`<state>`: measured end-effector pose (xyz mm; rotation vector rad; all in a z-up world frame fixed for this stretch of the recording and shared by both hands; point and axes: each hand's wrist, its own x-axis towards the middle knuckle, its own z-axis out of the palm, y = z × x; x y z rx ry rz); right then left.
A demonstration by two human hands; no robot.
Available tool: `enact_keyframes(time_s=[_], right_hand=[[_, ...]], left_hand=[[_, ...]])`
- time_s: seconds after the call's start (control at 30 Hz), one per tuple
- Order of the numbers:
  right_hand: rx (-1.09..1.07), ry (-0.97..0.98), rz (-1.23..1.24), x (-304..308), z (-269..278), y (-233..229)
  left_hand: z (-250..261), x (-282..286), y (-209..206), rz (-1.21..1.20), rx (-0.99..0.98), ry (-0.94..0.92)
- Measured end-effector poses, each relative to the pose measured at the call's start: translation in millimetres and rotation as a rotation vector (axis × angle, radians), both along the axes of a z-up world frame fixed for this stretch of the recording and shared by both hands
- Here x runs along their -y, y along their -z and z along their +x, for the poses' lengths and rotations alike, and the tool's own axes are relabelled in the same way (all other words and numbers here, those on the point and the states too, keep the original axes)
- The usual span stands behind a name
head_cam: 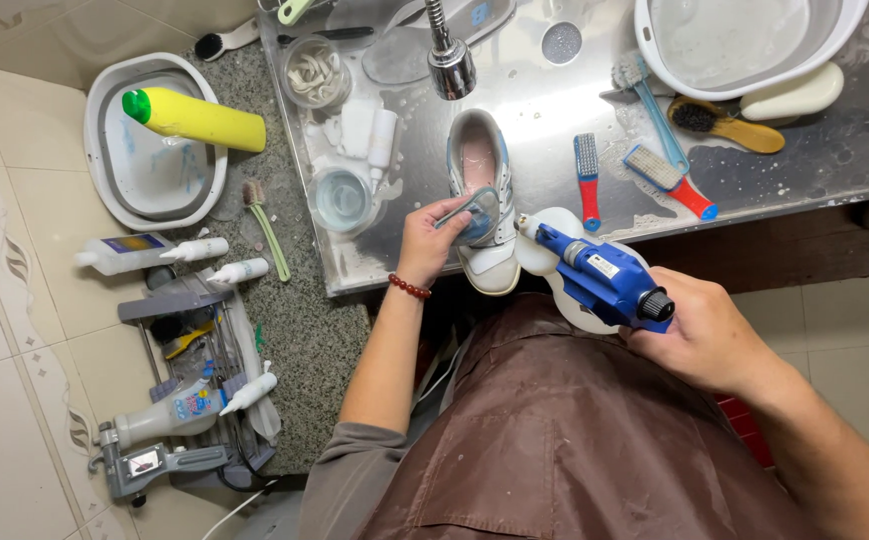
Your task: The person rinses a white and blue sneaker under a running tap in a sink, scrubbing the exterior and interior with their hands. They then use a handheld electric cleaning tool to scrub the shoe's surface and sole.
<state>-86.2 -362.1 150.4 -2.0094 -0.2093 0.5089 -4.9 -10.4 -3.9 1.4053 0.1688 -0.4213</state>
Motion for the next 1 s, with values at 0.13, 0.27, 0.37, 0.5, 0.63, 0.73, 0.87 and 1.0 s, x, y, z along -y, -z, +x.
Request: enact_keyframes(time_s=[0.13, 0.27, 0.37, 0.5, 0.63, 0.73, 0.87, 1.0], right_hand=[[0.026, -0.019, 0.011, -3, 0, 0], [0.036, -0.024, -0.010, -2, -2, 0], [-0.017, 0.015, -0.047, -1, -3, -2], [0.012, 0.059, -0.051, 0, -4, -4], [0.031, 0.070, -0.060, -2, -2, -6], [0.013, 0.063, -0.066, -1, -5, 0], [-0.004, 0.048, -0.060, -3, -5, 1], [-0.063, 0.055, -0.090, -8, -3, -1]], left_hand=[[-3, 9, 9, 0.067, 0.049, -0.070], [-3, 22, 11, 0.099, 0.067, -0.147], [-4, 38, 3, 0.301, 0.120, -0.282], [-7, 56, -1, 0.332, 0.193, -0.403], [-11, 61, 17, 0.174, 0.210, -0.390], [-9, 62, 19, 0.166, 0.209, -0.406], [-11, 62, 20, 0.182, 0.199, -0.405], [-11, 63, 22, 0.206, 0.246, -0.415]])
